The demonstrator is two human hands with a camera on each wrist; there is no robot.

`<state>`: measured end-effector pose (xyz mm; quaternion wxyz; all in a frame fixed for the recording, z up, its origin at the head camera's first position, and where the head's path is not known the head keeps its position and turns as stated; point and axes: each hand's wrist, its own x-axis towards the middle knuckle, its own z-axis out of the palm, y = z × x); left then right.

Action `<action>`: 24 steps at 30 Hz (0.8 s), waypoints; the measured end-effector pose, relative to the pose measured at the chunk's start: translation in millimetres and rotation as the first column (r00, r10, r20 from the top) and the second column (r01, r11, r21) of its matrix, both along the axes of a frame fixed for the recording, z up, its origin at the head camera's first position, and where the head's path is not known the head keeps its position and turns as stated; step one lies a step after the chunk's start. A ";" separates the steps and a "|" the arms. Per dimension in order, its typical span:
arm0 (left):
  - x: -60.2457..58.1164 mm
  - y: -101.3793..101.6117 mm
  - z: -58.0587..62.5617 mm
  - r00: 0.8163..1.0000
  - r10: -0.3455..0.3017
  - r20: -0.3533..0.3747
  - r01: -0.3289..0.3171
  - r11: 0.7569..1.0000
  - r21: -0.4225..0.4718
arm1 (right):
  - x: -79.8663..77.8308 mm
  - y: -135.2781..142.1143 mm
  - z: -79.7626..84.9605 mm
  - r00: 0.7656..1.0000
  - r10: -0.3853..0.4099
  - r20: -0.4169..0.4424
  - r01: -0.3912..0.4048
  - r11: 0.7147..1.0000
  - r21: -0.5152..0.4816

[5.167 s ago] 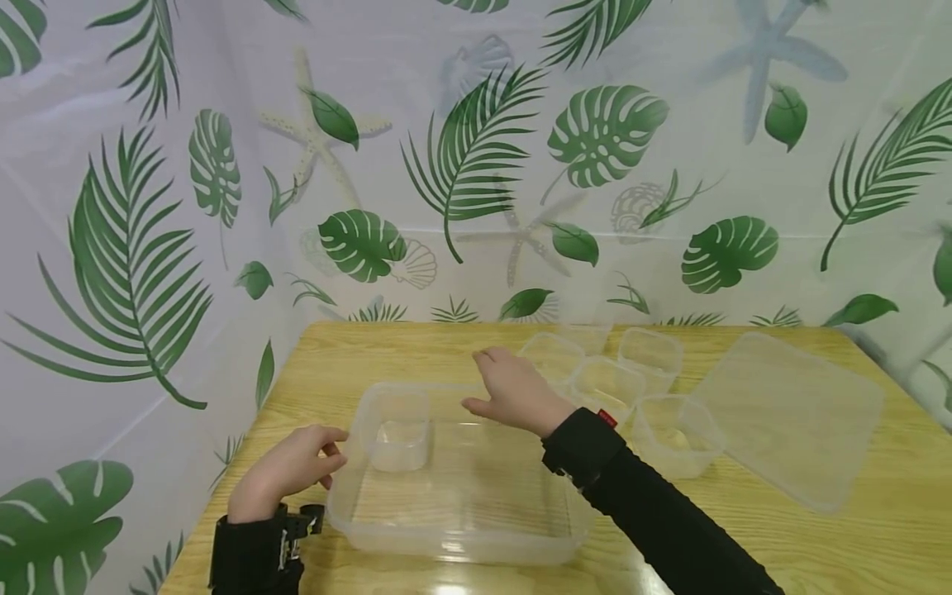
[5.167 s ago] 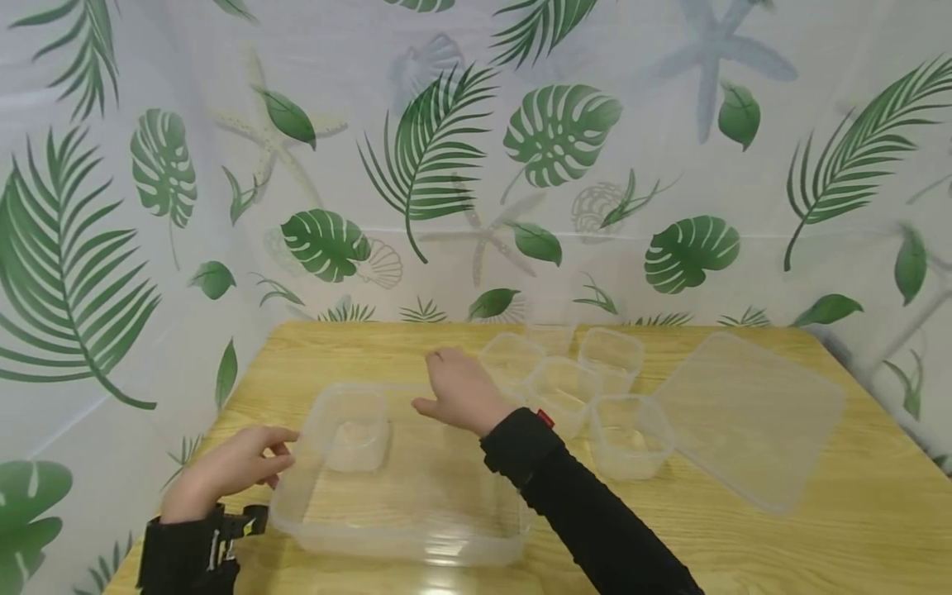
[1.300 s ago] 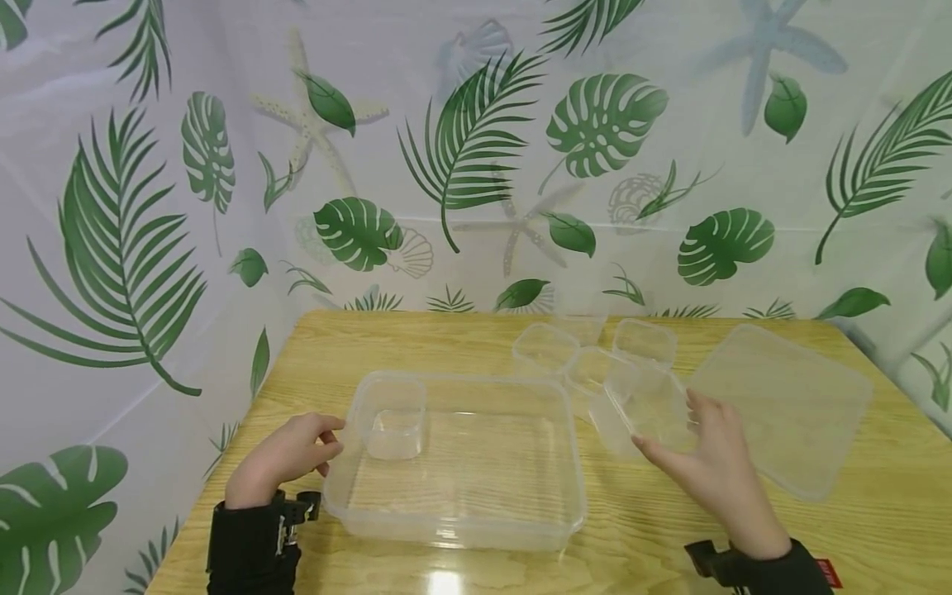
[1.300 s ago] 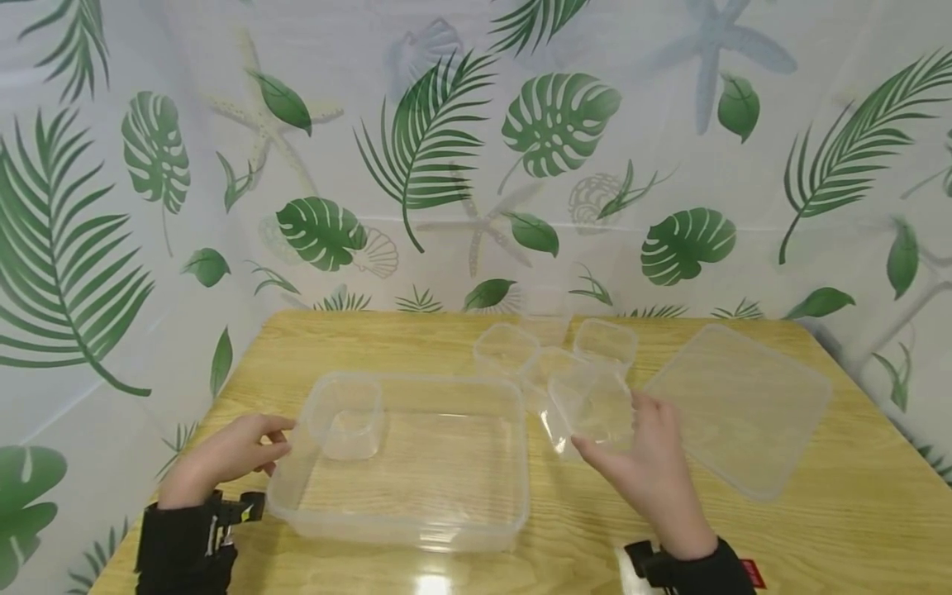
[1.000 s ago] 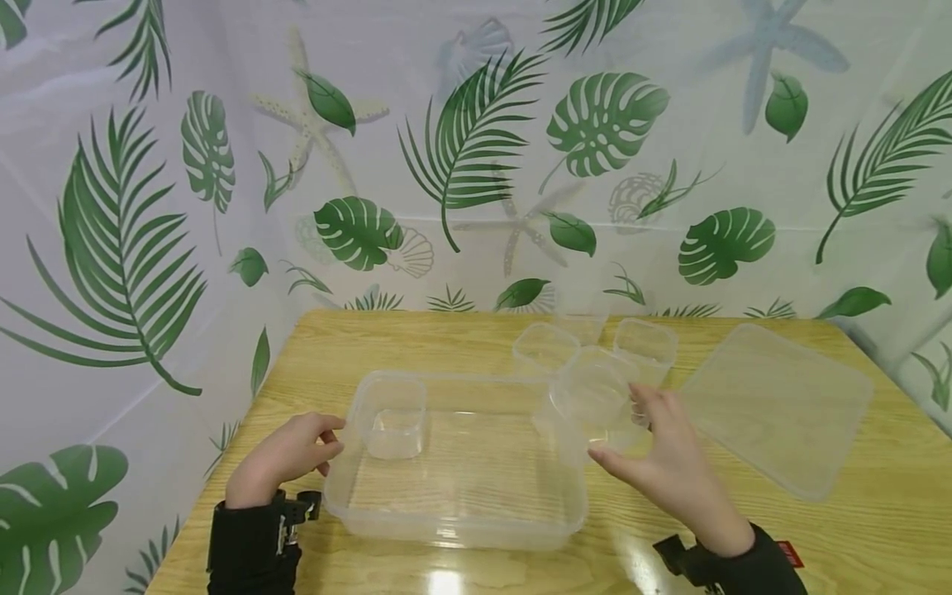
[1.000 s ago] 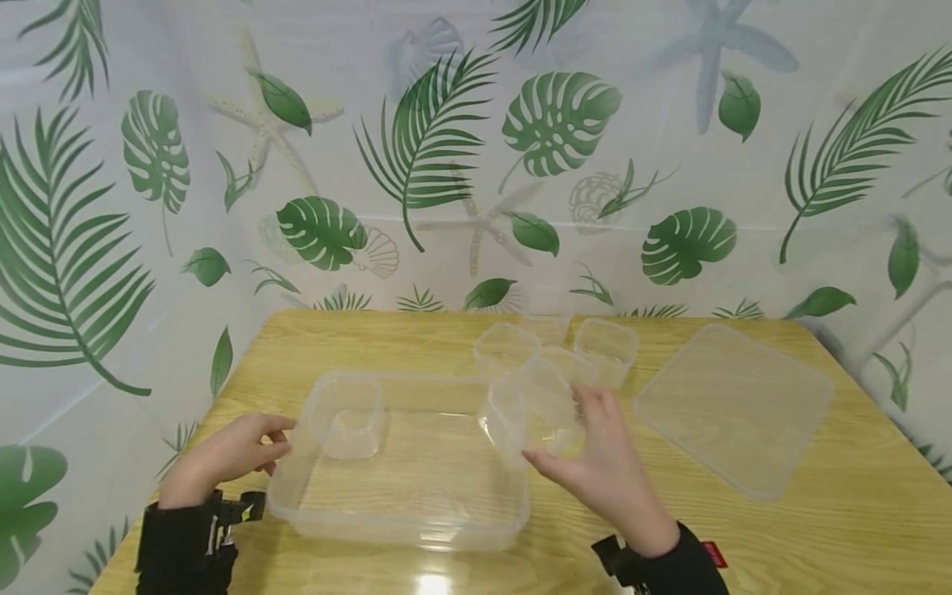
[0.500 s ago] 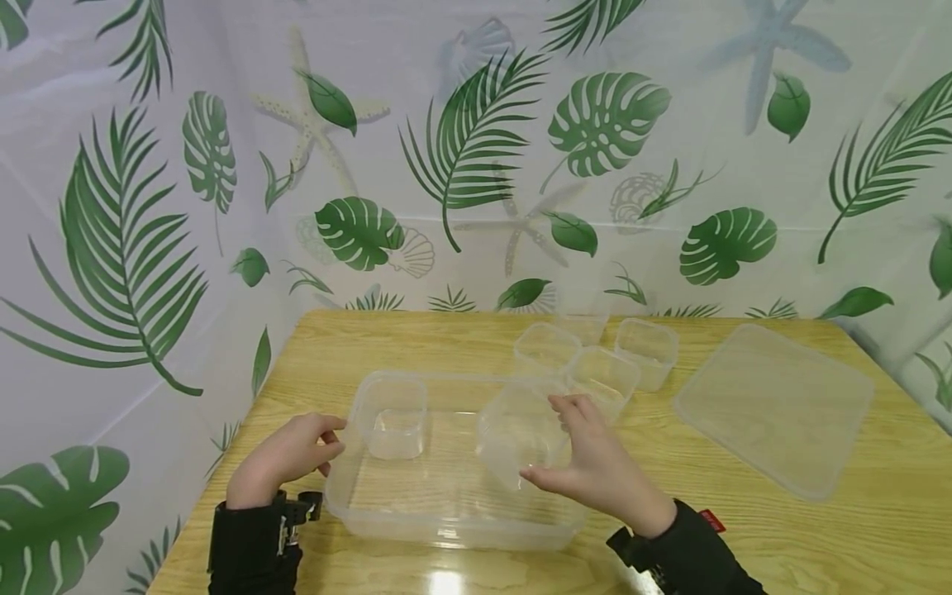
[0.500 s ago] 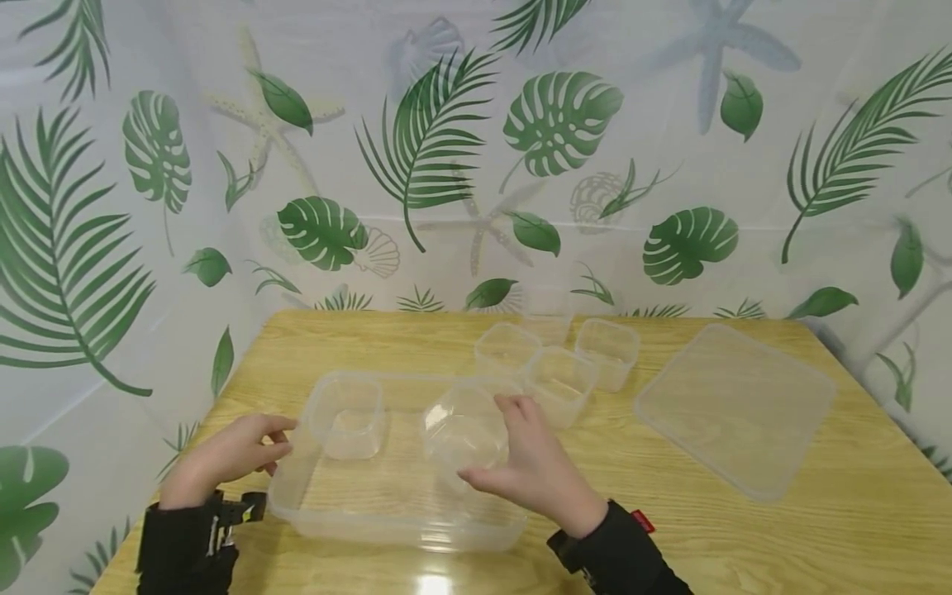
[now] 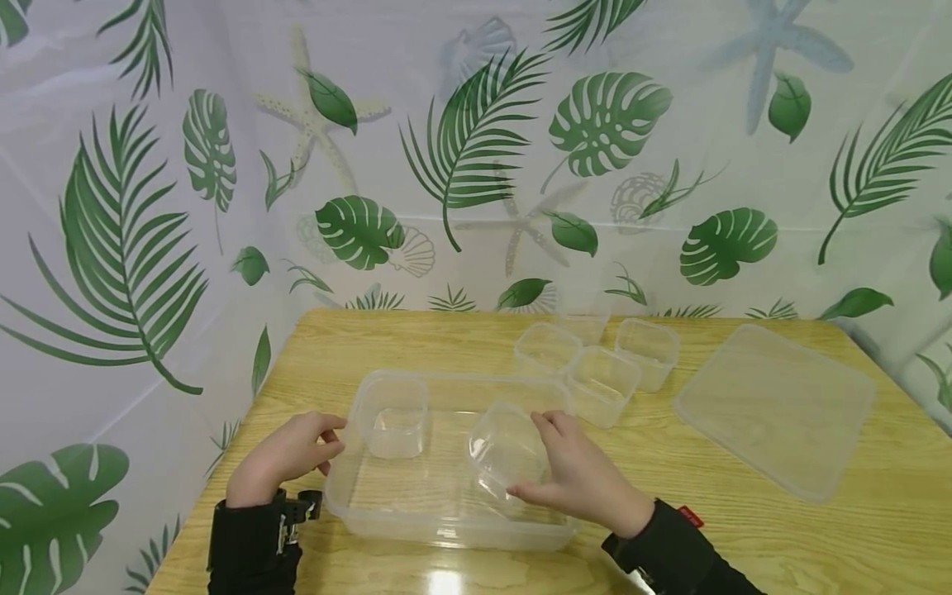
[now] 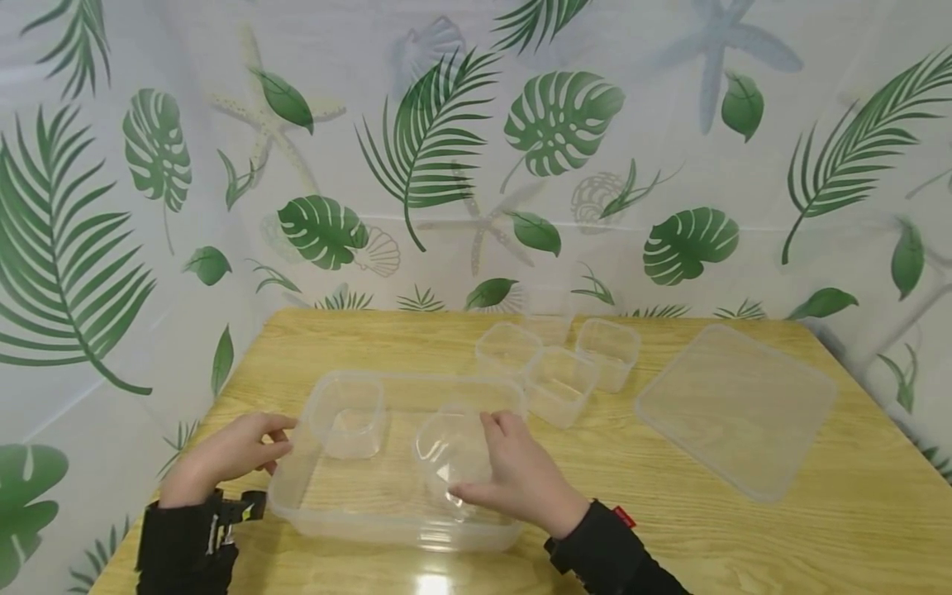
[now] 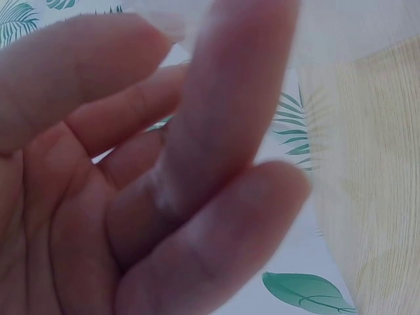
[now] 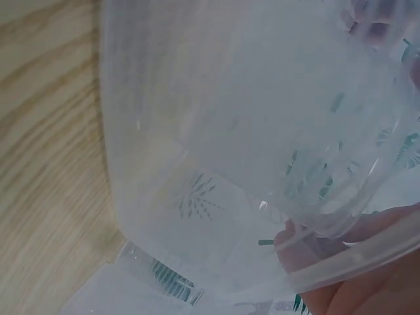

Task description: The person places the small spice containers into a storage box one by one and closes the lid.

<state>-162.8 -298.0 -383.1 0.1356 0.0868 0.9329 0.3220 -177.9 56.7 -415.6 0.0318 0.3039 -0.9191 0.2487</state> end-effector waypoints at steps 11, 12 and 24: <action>0.6 0.0 0.0 1.000 -0.002 -0.001 0.002 1.000 -0.003 | -1.5 -2.6 -5.0 1.000 0.022 -0.015 -0.021 0.997 0.077; 0.7 0.1 0.0 1.000 -0.002 -0.002 0.002 1.000 -0.003 | -1.4 -2.9 -5.1 1.000 0.024 -0.013 -0.023 0.996 0.084; 0.3 0.0 -0.9 1.000 0.003 -0.007 -0.004 1.000 -0.006 | 0.5 -6.6 -0.9 0.999 0.051 -0.011 -0.049 0.988 0.144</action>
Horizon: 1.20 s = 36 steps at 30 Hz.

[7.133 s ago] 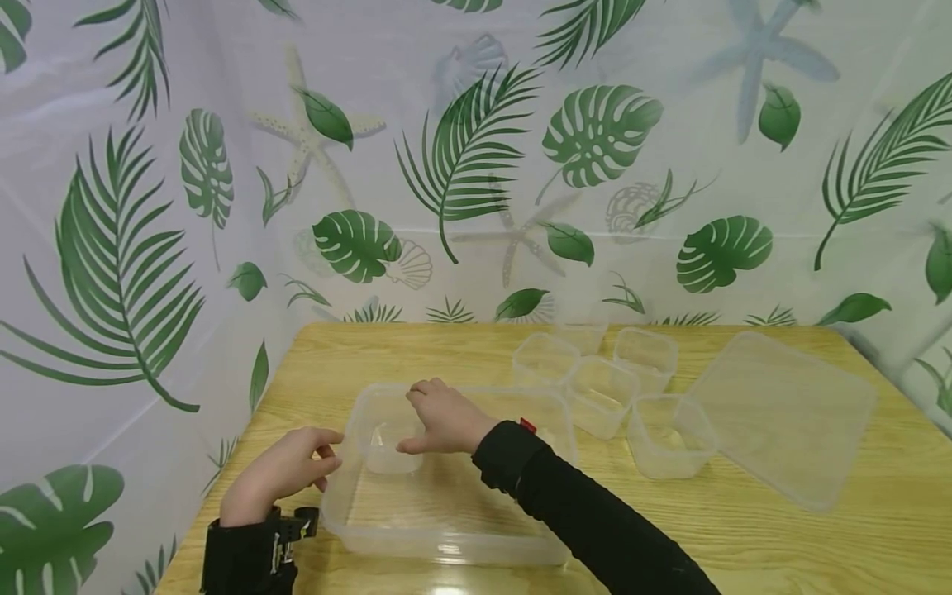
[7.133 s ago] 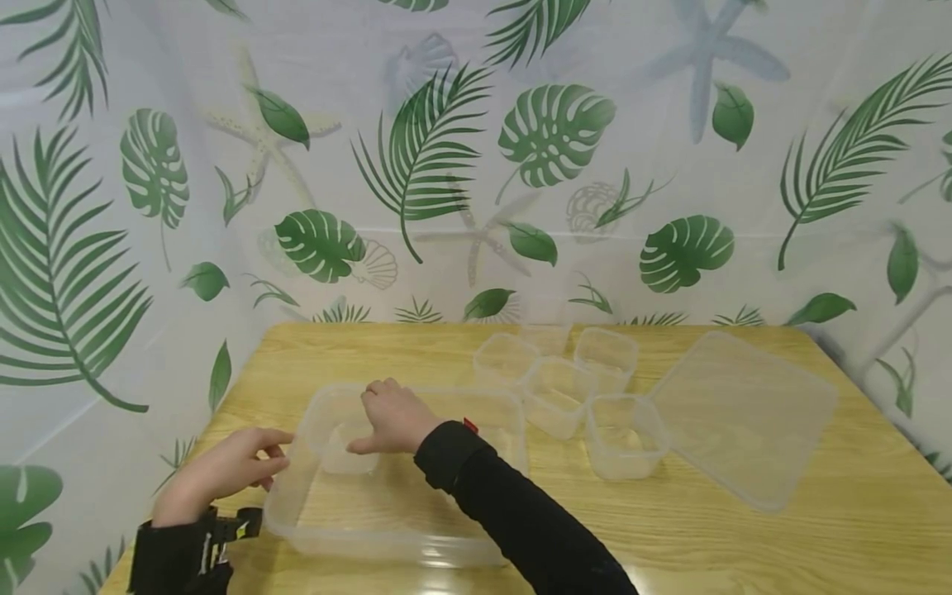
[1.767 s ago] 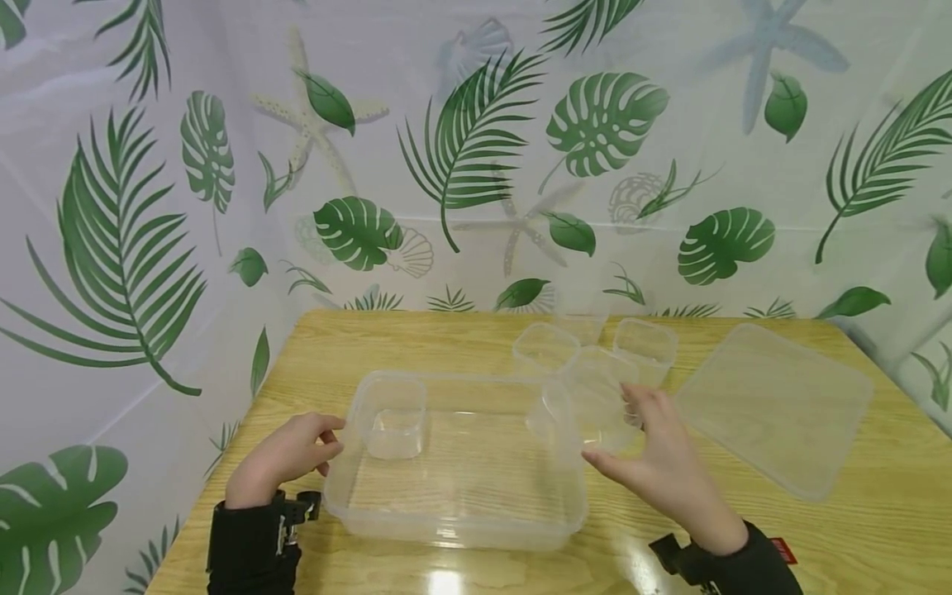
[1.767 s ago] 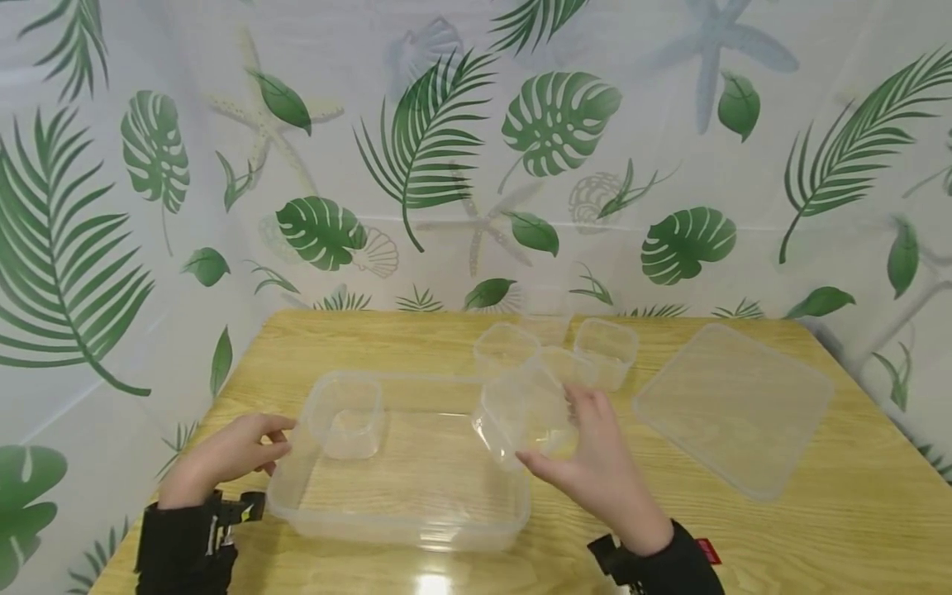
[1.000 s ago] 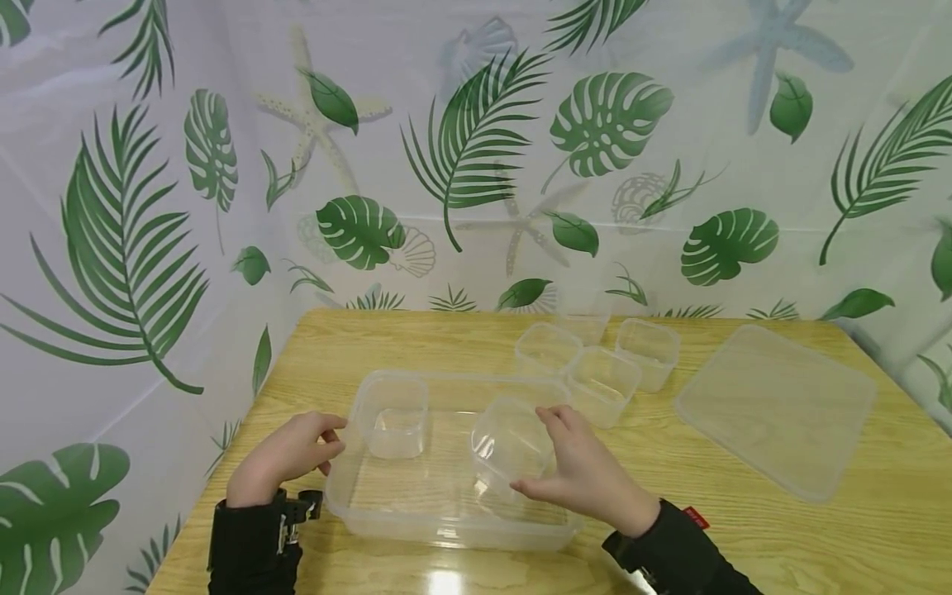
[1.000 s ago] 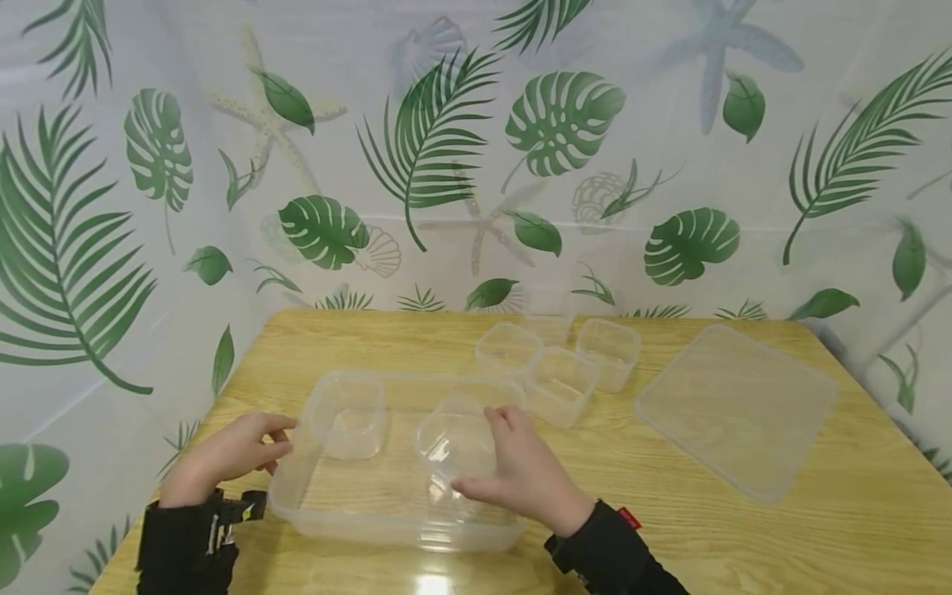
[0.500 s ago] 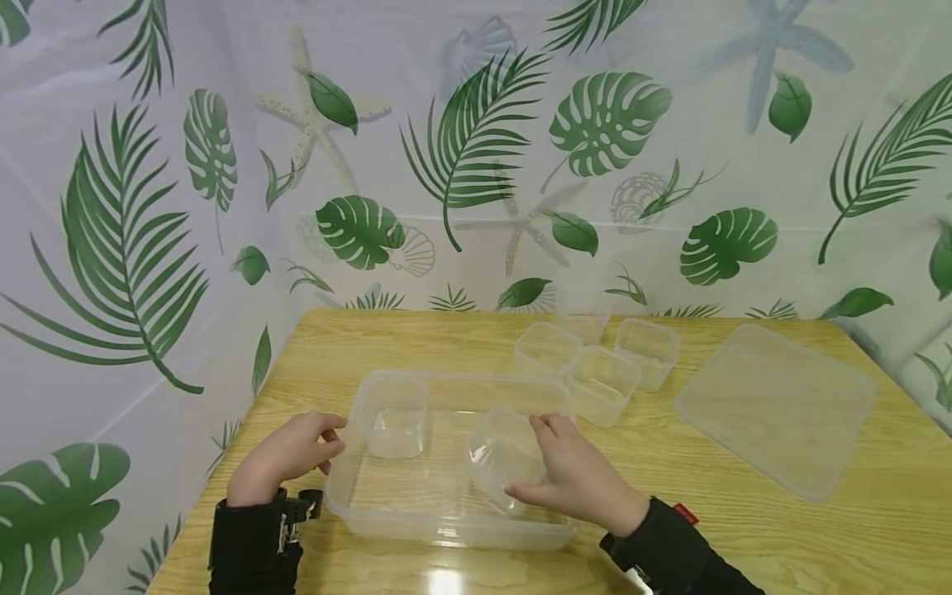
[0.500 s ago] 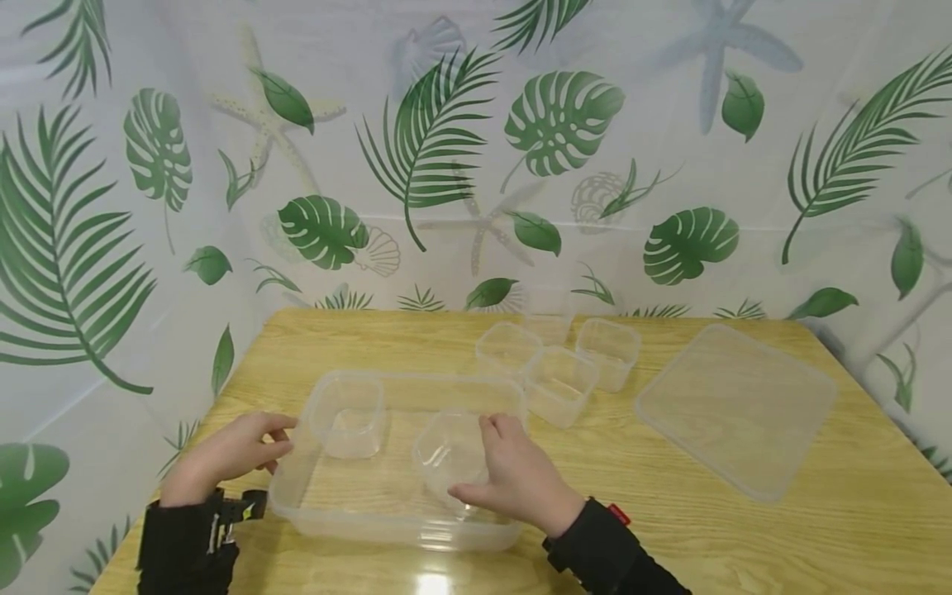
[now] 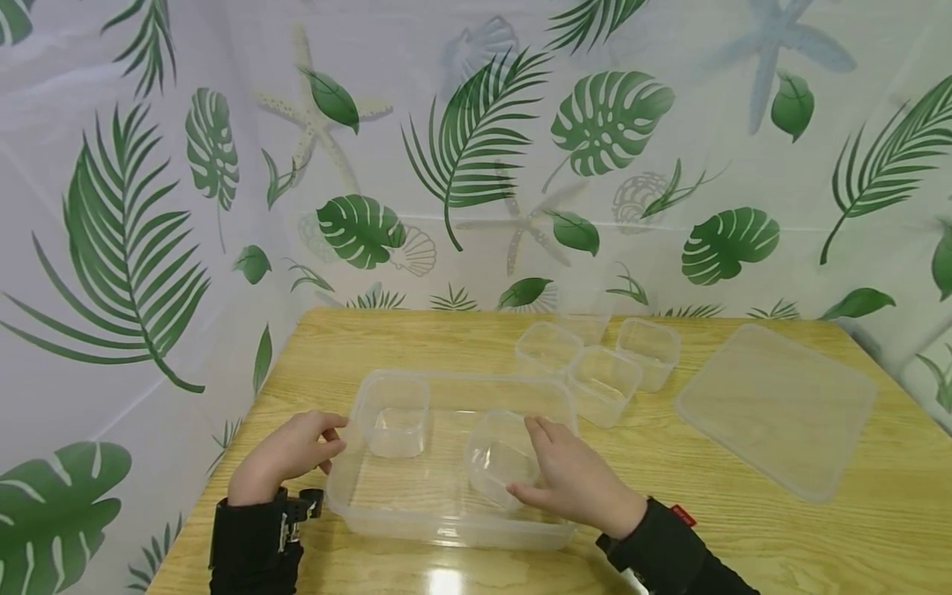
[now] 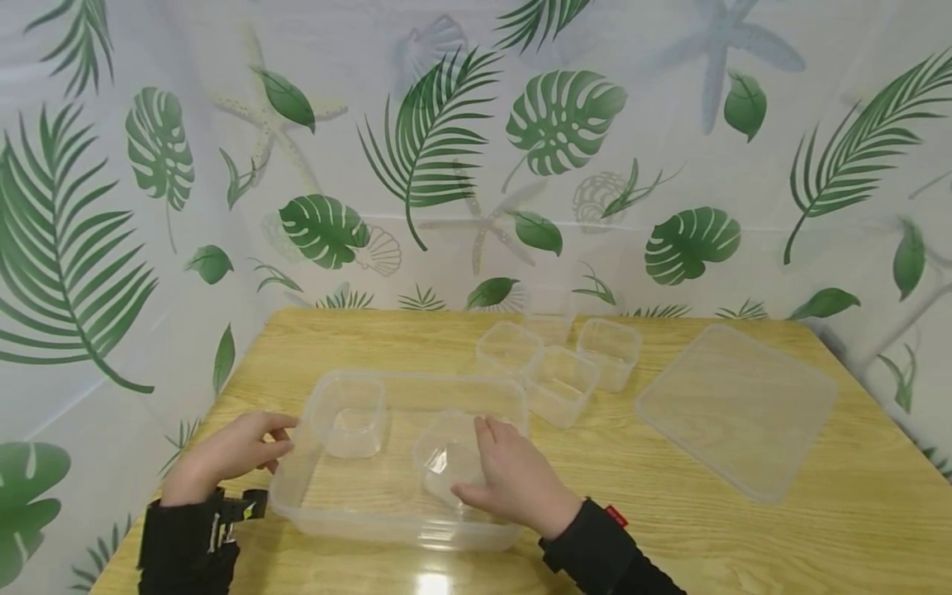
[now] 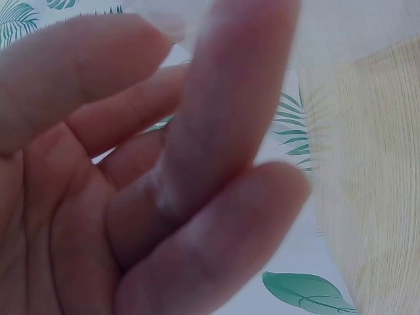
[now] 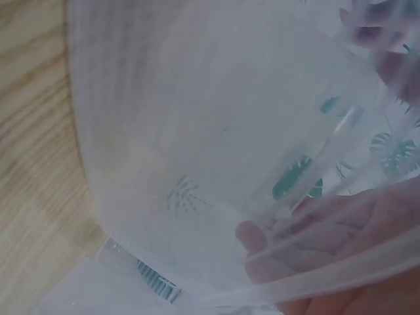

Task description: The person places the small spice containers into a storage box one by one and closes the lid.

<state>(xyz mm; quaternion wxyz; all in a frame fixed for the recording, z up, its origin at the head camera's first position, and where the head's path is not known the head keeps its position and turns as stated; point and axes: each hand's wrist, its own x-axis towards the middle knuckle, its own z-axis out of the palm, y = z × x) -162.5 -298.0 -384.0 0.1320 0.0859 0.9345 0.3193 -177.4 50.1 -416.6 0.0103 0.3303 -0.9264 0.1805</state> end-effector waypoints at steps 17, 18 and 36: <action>-0.3 -3.1 -1.6 1.000 -0.008 -0.003 0.008 1.000 -0.002 | -7.5 4.6 12.0 1.000 0.024 -0.004 -0.024 1.000 -0.004; -0.4 -3.1 -1.8 1.000 -0.010 -0.004 0.010 1.000 -0.002 | -10.0 4.8 12.5 1.000 0.030 0.010 -0.030 1.000 -0.007; -1.1 -3.2 -0.8 1.000 -0.026 -0.003 0.026 1.000 -0.007 | -59.2 -0.1 21.2 0.976 0.180 0.127 -0.187 0.981 0.048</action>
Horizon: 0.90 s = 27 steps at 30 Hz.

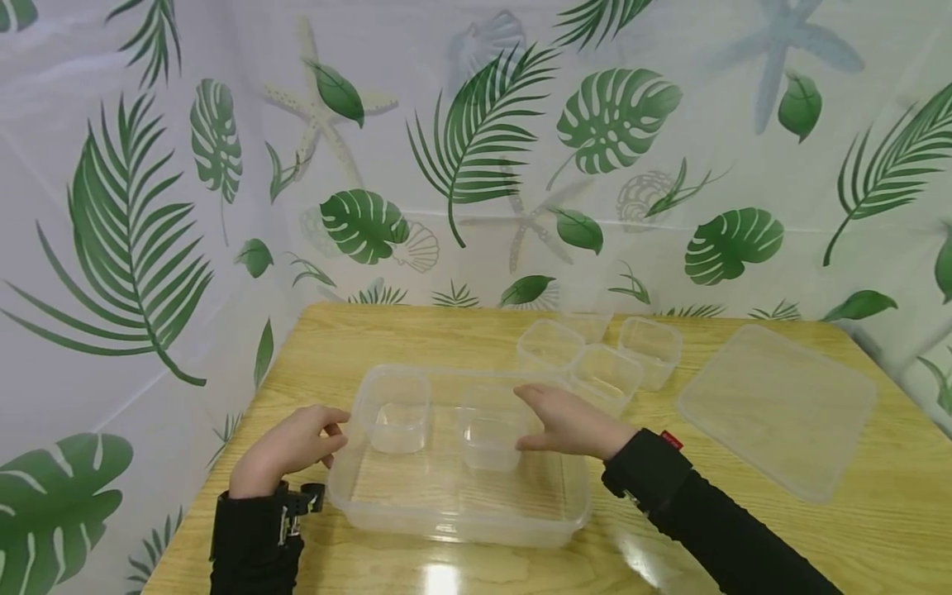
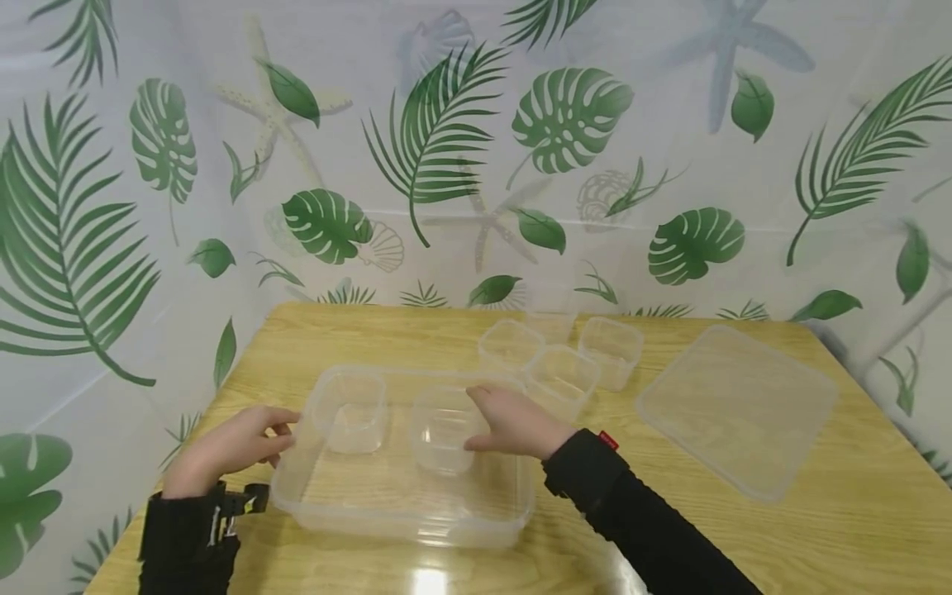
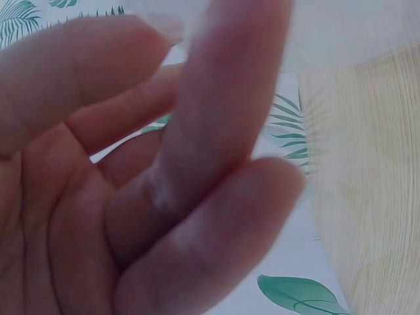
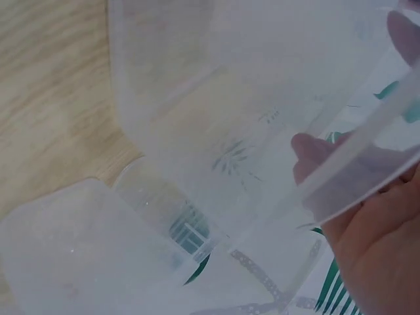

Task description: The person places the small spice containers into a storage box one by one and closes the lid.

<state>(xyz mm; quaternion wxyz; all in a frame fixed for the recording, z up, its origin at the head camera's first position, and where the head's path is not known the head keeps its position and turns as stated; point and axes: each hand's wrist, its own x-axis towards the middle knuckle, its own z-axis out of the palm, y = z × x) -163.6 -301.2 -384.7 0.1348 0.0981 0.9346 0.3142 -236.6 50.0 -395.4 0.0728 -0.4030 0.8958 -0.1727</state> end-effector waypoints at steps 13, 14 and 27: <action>-2.3 -3.6 -3.3 1.000 -0.010 -0.003 0.010 1.000 0.029 | -20.0 -17.5 2.9 0.998 0.066 0.010 -0.066 0.995 0.074; -2.5 -3.8 -3.4 1.000 -0.010 -0.002 0.010 1.000 0.030 | -20.5 -18.7 2.8 0.998 0.064 0.012 -0.065 0.995 0.074; -1.4 -3.1 -1.9 1.000 0.014 0.021 -0.015 0.999 0.032 | -24.0 -28.4 -5.3 0.989 0.114 -0.096 -0.112 0.993 0.024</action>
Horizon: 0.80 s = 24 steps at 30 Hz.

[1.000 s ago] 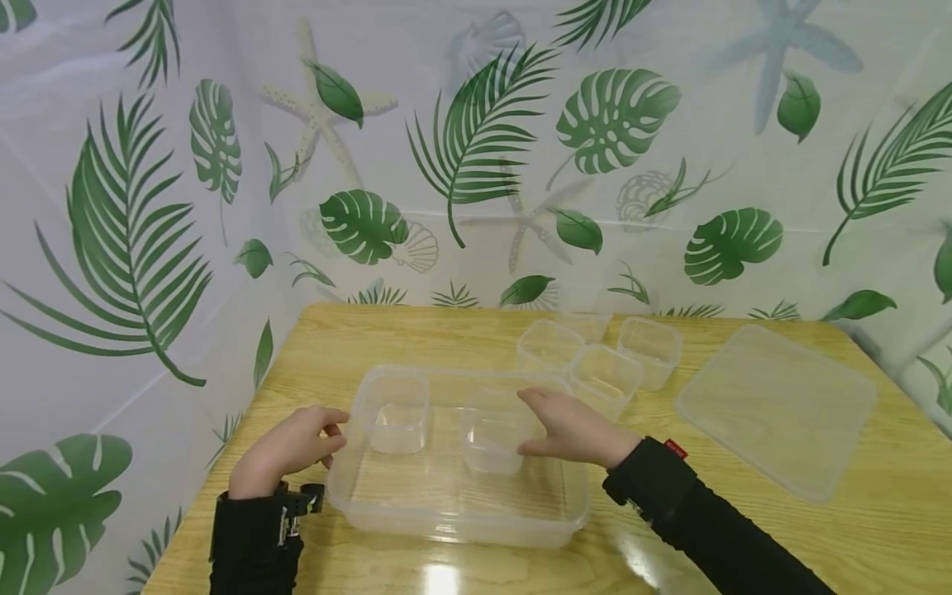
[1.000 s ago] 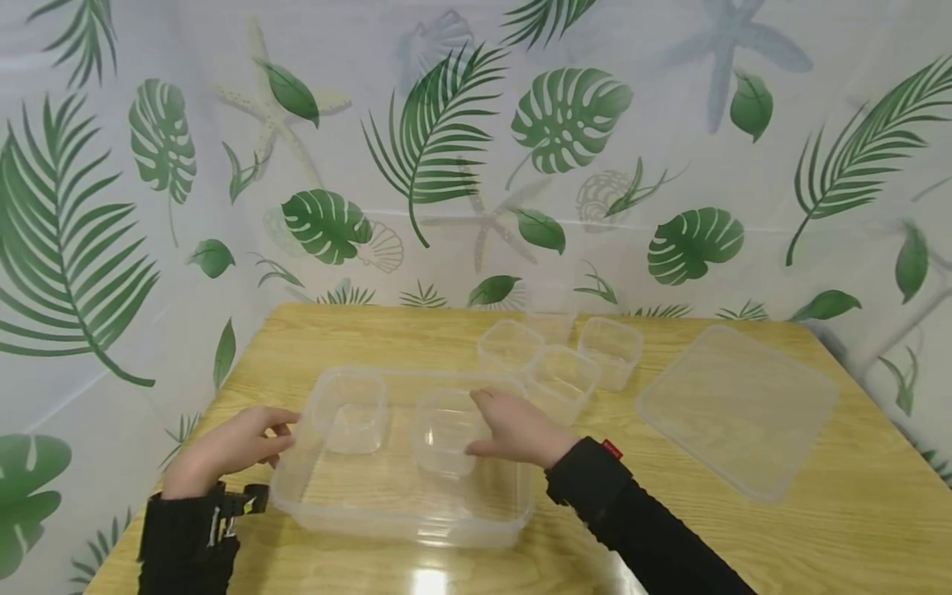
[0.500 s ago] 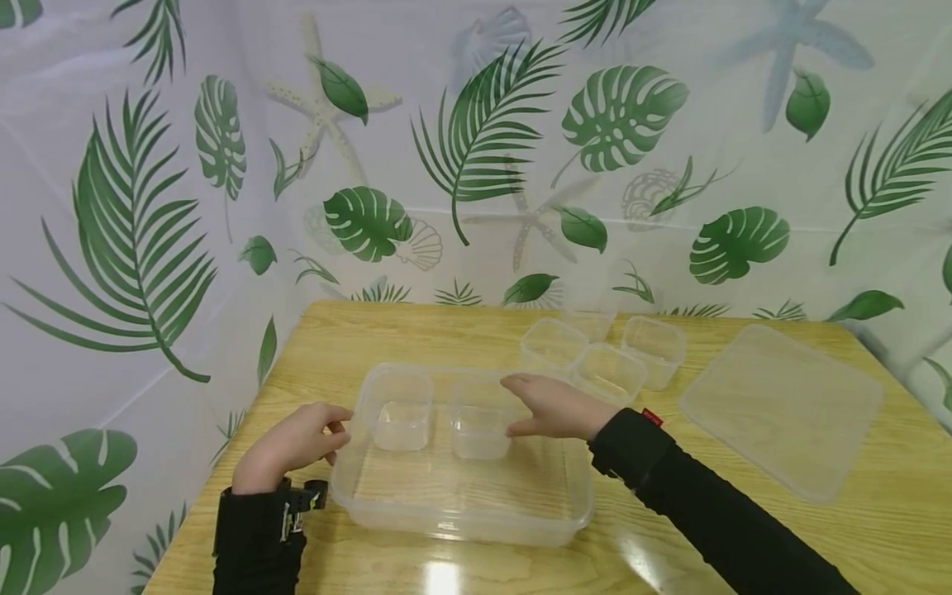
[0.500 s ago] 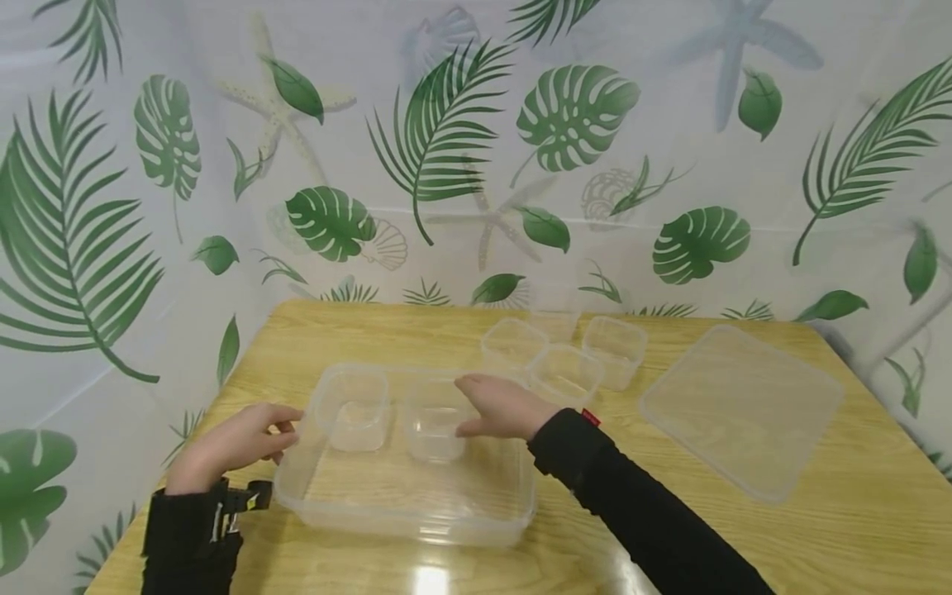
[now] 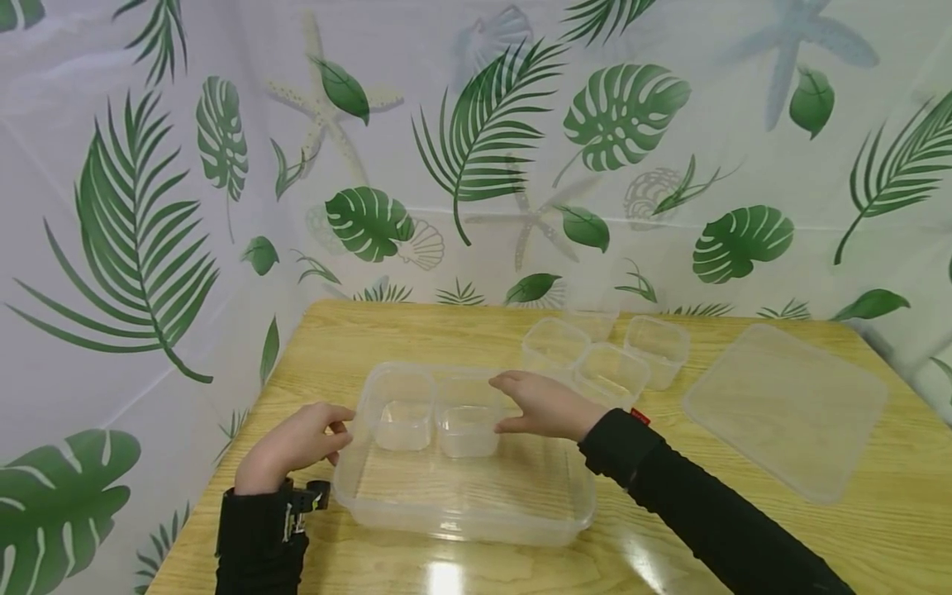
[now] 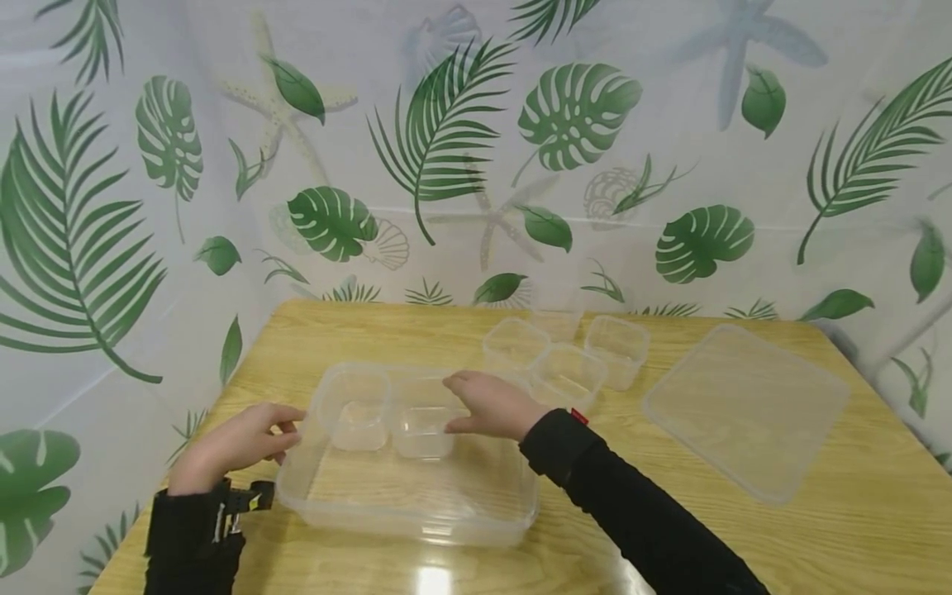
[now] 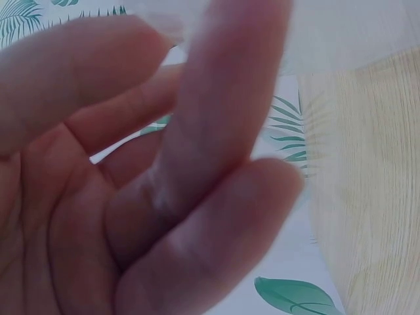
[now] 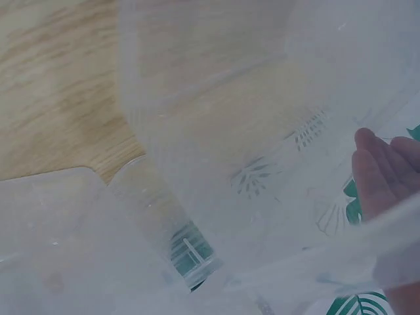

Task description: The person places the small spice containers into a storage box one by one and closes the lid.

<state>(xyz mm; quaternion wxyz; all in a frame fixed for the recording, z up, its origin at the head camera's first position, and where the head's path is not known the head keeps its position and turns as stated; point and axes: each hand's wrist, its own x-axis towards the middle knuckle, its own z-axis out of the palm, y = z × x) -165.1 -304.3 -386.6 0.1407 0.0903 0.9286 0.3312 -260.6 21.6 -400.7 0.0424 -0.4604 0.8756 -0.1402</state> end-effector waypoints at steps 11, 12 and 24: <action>0.9 1.6 0.5 1.000 0.000 -0.004 0.000 1.000 -0.008 | 0.7 -0.2 -1.0 0.998 0.029 -0.049 -0.029 1.000 -0.001; 1.0 1.6 0.5 1.000 -0.001 -0.005 0.001 1.000 -0.007 | 0.7 -0.2 -1.1 0.998 0.029 -0.051 -0.029 1.000 0.000; 0.8 2.6 -0.3 1.000 0.003 -0.007 -0.003 1.000 -0.009 | 2.5 2.8 -0.5 0.999 0.017 -0.037 -0.017 1.000 -0.012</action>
